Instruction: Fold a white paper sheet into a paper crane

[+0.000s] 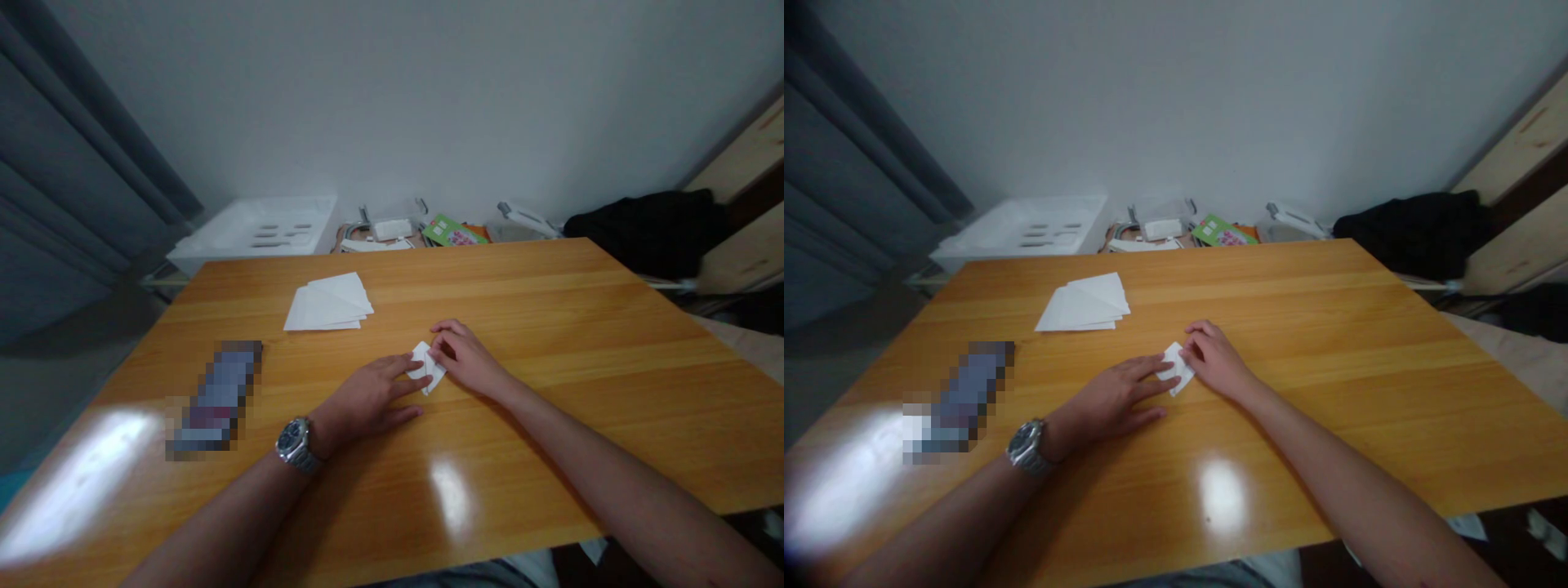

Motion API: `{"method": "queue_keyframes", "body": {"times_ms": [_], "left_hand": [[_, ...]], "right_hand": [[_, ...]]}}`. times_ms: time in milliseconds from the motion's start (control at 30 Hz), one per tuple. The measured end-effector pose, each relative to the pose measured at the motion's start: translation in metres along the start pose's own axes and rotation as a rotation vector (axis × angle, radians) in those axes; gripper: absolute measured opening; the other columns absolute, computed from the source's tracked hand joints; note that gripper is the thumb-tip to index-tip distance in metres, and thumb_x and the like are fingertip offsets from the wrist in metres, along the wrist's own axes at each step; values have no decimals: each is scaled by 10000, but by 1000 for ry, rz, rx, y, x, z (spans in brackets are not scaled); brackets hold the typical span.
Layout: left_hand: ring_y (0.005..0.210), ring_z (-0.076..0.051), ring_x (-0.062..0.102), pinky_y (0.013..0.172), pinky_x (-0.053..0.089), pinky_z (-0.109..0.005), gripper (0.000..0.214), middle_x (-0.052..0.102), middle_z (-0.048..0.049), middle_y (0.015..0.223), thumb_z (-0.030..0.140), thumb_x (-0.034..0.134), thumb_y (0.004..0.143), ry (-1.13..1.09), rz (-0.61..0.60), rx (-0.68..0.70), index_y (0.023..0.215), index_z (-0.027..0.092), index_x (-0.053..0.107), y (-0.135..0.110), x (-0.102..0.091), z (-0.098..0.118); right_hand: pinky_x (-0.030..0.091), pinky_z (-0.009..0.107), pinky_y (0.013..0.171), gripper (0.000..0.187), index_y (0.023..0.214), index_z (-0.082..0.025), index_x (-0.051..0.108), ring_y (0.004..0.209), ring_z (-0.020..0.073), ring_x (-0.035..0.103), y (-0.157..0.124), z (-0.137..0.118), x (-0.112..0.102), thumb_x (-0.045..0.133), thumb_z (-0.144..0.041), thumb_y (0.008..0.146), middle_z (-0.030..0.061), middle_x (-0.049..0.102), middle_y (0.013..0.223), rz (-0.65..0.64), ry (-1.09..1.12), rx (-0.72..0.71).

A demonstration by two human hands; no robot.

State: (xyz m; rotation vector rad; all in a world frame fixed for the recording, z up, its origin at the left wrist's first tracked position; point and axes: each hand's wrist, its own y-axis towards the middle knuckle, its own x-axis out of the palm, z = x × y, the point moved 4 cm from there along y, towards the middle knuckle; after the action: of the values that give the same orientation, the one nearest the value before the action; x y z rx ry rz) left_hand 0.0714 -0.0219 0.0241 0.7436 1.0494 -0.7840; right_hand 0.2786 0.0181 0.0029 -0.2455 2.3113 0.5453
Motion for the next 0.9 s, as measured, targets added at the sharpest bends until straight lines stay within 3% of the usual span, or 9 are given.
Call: {"method": "queue_keyframes", "body": {"times_ms": [567,900], "left_hand": [[1428,-309,454,1172,401,-506,587,542,-92,1499,541,617,932,-102,12,64,1442,261,538,2,-9,6],[1428,-310,456,1184,386,-502,447,504,-71,1534,443,622,936,-107,-11,101,1355,288,616,1,-12,4]], "right_hand": [[460,457,1015,140,798,-211,593,1137,262,578,1,3,2,655,-265,911,107,593,1153,47,-31,-4],[470,453,998,122,810,-209,602,1115,256,585,1,4,4,651,-257,912,106,595,1138,59,-52,-14]]}}
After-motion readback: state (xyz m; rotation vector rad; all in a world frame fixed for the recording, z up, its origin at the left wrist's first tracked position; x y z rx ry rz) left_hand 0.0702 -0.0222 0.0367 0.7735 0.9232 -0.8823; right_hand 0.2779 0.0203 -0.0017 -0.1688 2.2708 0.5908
